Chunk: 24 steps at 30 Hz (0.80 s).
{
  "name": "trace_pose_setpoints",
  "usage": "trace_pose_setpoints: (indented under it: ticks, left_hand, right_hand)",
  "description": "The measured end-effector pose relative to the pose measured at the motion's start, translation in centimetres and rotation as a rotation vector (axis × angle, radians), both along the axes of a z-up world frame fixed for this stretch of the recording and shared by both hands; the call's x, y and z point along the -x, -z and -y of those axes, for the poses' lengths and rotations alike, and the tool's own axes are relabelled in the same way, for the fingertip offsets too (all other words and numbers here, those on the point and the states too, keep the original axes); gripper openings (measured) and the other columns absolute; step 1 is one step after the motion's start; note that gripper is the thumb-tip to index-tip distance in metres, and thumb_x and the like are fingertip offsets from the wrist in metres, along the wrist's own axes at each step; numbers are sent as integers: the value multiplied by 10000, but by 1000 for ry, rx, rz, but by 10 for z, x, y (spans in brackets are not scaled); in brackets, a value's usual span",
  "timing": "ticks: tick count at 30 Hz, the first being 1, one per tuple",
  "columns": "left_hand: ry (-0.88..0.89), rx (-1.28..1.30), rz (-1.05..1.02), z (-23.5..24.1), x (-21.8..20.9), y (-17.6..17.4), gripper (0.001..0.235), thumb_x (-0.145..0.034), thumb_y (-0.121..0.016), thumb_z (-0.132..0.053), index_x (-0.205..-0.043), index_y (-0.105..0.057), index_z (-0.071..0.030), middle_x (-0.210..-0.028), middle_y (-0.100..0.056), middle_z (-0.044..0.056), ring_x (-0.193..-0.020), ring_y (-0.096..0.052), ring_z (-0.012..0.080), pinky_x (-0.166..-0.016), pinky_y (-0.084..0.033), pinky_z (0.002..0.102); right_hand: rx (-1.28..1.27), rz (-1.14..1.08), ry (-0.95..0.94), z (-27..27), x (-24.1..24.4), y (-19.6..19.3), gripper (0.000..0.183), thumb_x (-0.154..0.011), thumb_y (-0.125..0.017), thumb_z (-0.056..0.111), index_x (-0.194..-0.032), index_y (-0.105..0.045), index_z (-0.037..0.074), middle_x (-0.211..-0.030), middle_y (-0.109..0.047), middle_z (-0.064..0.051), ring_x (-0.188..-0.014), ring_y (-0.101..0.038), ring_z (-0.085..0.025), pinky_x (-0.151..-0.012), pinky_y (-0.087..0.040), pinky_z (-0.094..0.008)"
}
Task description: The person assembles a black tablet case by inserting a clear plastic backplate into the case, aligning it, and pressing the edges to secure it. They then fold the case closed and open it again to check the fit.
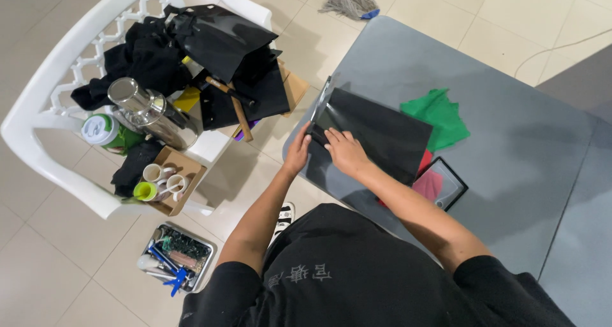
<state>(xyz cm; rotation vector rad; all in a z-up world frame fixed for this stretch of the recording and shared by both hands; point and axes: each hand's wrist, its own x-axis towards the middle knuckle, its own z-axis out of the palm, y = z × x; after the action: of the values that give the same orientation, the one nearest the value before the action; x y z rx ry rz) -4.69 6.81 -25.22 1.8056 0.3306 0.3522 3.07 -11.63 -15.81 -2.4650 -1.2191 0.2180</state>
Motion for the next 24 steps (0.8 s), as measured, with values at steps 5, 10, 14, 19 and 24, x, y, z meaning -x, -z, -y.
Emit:
trace_pose_setpoints:
  ticks: [5, 10, 14, 19, 24]
  left_hand:
    - [77, 36, 90, -8, 19, 12, 568, -1039, -538, -250, -1560, -389, -80, -1536, -490, 172, -1434, -457, 301, -1169, -337, 359]
    - [-68, 437, 20, -24, -8, 27, 648, -1029, -538, -451, -1544, -441, -69, -1484, -551, 161, -1346, -561, 245, -1142, -383, 326]
    - [-82, 304, -397, -32, -36, -16, 678, -977, -603, -435, -1526, -451, -66, -1307, -657, 207, -1213, -623, 285, -1033, -480, 357]
    - [88, 273, -359, -47, -80, 25, 561, -1019, -570, -366, -1486, -506, -61, -1416, -626, 141, -1310, -564, 236, -1087, -411, 335]
    - [106, 202, -339, -35, -96, 12, 507, -1024, -536, -267, -1505, -498, -110, -1428, -601, 124, -1305, -556, 239, -1082, -417, 345]
  right_hand:
    - [-25, -2, -132, 5, -13, -8, 615, -965, -631, 420, -1459, -521, 71, -1509, -472, -195, -1293, -477, -410, -1034, -444, -511]
    - [8, 39, 75, 9, -57, -34, 589, -952, -608, 462, -1441, -548, 138, -1543, -491, -162, -1335, -492, -382, -1122, -434, -495]
    - [-68, 182, 347, 30, -125, 17, 594, -986, -562, 481, -1465, -541, 129, -1550, -428, -203, -1385, -373, -478, -1069, -272, -699]
    - [28, 118, 508, 57, -161, 66, 531, -1020, -505, 490, -1411, -575, 137, -1492, -487, -146, -1362, -392, -433, -1029, -190, -784]
    - [34, 154, 555, 51, -139, 62, 338, -1047, -528, 424, -1163, -744, 192, -1220, -716, -31, -1245, -544, -299, -1111, -247, -709]
